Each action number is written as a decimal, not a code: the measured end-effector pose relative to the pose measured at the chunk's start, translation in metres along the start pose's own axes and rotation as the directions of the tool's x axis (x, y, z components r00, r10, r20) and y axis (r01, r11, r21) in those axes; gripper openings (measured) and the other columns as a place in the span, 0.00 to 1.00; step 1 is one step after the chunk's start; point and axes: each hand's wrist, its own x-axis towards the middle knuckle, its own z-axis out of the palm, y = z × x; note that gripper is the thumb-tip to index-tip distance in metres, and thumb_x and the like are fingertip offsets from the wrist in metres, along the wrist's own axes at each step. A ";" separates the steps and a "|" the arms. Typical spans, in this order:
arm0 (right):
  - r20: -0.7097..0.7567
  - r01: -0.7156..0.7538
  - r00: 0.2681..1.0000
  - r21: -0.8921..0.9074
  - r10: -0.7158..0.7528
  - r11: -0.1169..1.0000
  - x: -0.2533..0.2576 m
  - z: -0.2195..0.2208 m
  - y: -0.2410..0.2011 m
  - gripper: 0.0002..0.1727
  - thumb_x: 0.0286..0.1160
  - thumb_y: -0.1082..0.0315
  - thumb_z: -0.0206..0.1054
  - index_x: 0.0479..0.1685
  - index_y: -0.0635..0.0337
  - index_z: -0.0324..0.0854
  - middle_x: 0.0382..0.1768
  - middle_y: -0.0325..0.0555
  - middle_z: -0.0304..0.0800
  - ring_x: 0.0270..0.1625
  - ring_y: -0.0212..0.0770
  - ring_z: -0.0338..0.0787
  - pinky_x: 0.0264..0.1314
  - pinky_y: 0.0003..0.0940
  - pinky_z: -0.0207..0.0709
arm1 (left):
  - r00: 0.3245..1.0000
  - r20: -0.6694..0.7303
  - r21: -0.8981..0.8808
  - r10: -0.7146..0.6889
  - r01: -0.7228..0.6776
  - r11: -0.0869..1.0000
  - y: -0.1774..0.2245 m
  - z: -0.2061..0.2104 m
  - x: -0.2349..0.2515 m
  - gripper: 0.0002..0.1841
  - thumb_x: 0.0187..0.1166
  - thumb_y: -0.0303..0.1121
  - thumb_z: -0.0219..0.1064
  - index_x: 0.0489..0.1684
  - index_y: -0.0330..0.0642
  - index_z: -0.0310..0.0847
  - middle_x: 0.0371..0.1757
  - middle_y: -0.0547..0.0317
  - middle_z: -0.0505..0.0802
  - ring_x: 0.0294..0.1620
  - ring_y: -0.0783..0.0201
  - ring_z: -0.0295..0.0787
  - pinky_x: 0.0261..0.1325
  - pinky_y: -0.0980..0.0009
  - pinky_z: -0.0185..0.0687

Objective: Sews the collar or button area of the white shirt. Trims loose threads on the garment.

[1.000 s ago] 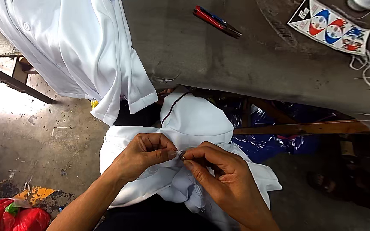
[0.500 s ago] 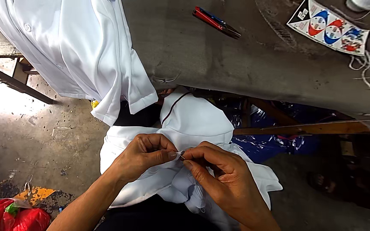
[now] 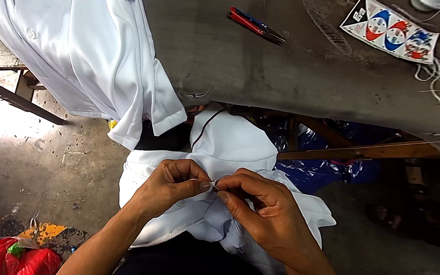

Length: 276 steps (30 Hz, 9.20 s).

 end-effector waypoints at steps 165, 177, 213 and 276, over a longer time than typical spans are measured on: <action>0.035 0.175 0.984 -0.340 -0.174 0.924 0.010 -0.001 -0.008 0.11 0.80 0.65 0.65 0.43 0.54 0.96 0.33 0.35 0.84 0.35 0.19 0.79 0.35 0.10 0.70 | 1.000 0.014 -0.143 0.015 -0.013 0.990 -0.010 -0.008 -0.004 0.04 0.79 0.23 0.66 0.41 0.37 0.88 0.31 0.68 0.91 0.33 0.79 0.85 0.41 0.80 0.80; 0.048 0.067 0.997 -0.090 -0.063 0.994 0.015 0.000 0.002 0.09 0.81 0.64 0.67 0.42 0.56 0.92 0.36 0.33 0.86 0.36 0.19 0.84 0.36 0.11 0.78 | 1.000 -0.002 -0.136 -0.003 0.003 0.991 -0.008 -0.006 -0.004 0.05 0.80 0.23 0.65 0.41 0.37 0.88 0.31 0.67 0.91 0.34 0.78 0.86 0.41 0.79 0.81; 0.097 0.114 0.990 -0.179 -0.098 0.977 0.017 -0.006 0.000 0.10 0.81 0.62 0.66 0.41 0.54 0.93 0.34 0.32 0.84 0.35 0.16 0.80 0.35 0.08 0.74 | 0.999 -0.015 -0.121 -0.029 0.027 0.992 -0.008 -0.005 -0.003 0.05 0.80 0.23 0.66 0.40 0.37 0.88 0.30 0.67 0.91 0.33 0.78 0.85 0.40 0.79 0.81; 0.100 -0.030 0.995 0.091 0.021 0.995 0.025 -0.014 0.009 0.07 0.81 0.65 0.68 0.44 0.57 0.90 0.34 0.32 0.88 0.33 0.22 0.85 0.34 0.15 0.79 | 0.999 -0.029 -0.108 -0.020 0.017 0.994 -0.006 -0.003 -0.005 0.04 0.81 0.24 0.65 0.41 0.37 0.87 0.30 0.68 0.90 0.33 0.78 0.85 0.41 0.79 0.81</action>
